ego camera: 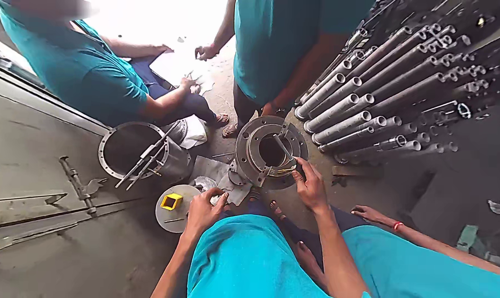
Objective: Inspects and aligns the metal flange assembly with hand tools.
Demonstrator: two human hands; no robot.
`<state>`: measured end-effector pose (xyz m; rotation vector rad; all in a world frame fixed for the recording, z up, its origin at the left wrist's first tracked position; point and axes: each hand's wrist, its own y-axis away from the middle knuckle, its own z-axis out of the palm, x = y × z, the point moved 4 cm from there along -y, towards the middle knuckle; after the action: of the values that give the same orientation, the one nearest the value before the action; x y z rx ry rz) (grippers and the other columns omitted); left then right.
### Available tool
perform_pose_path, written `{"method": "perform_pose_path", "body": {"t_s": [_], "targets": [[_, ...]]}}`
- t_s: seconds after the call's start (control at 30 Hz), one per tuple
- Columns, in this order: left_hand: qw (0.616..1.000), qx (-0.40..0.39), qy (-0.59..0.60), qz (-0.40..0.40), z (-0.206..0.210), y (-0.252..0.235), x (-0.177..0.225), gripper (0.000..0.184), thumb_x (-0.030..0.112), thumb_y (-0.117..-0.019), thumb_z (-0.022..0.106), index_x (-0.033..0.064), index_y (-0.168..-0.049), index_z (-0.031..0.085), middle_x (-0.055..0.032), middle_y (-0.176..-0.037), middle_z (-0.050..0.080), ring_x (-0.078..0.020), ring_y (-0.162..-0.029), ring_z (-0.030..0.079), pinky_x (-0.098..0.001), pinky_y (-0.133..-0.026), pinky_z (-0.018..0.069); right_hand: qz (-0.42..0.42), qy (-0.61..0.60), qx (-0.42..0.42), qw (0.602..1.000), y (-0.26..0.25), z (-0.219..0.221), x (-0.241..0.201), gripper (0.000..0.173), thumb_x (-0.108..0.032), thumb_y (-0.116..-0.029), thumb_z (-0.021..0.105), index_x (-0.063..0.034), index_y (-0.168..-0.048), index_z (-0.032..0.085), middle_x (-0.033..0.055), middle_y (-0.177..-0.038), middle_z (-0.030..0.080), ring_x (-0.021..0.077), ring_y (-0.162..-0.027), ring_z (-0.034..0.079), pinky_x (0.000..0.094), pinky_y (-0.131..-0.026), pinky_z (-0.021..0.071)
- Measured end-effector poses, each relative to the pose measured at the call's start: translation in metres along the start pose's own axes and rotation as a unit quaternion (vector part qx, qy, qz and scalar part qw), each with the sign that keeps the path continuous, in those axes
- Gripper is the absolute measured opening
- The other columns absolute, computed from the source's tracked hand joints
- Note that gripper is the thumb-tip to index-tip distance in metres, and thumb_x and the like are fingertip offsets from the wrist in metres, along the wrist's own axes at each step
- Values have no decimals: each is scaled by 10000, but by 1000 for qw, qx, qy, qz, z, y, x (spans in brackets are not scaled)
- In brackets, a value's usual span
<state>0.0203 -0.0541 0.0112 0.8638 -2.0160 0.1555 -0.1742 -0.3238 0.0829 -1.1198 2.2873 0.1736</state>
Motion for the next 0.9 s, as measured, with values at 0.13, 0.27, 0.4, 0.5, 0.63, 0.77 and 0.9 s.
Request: {"method": "perform_pose_path", "body": {"t_s": [0.13,0.27,0.4,0.5,0.63,0.77,0.9], "targets": [[996,29,36,77,17,-8,12,329,357,-992,573,126,-1146,750,-21,-1095,770,-140,-979,728,-408,-870,592,-109,46,-66,991,-17,-3,-8,393,-226,-1019,511,-108,-1371,642,129,-1134,692,305,-1052,655,462,-930,533],[969,64,49,234,64,-34,36,405,271,-946,661,97,-1312,679,-68,-1398,648,-270,-1405,516,-503,-1179,413,-177,97,-158,967,-30,-8,-25,384,-182,-986,567,-228,-1353,669,82,-1170,684,283,-1063,641,472,-890,535],[942,80,-31,325,102,-63,72,495,264,-931,677,125,-1401,611,-23,-1554,517,-247,-1534,329,-555,-1275,204,-198,137,-196,951,-34,-11,-34,402,-136,-943,642,-228,-1332,683,89,-1161,704,280,-1067,677,470,-892,565],[940,58,-42,334,120,-78,94,386,261,-964,641,118,-1321,677,-19,-1435,630,-228,-1489,411,-567,-1275,157,-174,169,-222,944,-34,-10,-37,366,-223,-981,625,-194,-1343,669,114,-1042,716,300,-926,713,495,-796,589],[946,83,-35,311,129,-85,113,204,169,-943,609,40,-1010,752,-83,-1019,772,-239,-1086,716,-550,-1197,317,-125,204,-242,940,-32,-7,-39,407,-279,-1033,544,-132,-1409,594,177,-943,696,359,-820,711,521,-732,576],[939,134,-30,315,134,-90,112,220,181,-979,587,103,-1022,788,-26,-1045,790,-170,-1071,733,-508,-1183,357,-120,195,-238,944,-37,-8,-26,452,-314,-1070,468,-112,-1468,539,200,-950,685,379,-812,704,519,-722,577],[924,169,-32,341,138,-90,106,198,85,-960,606,82,-1012,797,-39,-1046,794,-184,-1064,741,-492,-1169,383,-27,227,-306,924,-39,-10,-35,604,-418,-1090,372,-150,-1626,290,205,-902,695,417,-849,697,567,-775,547]]}}
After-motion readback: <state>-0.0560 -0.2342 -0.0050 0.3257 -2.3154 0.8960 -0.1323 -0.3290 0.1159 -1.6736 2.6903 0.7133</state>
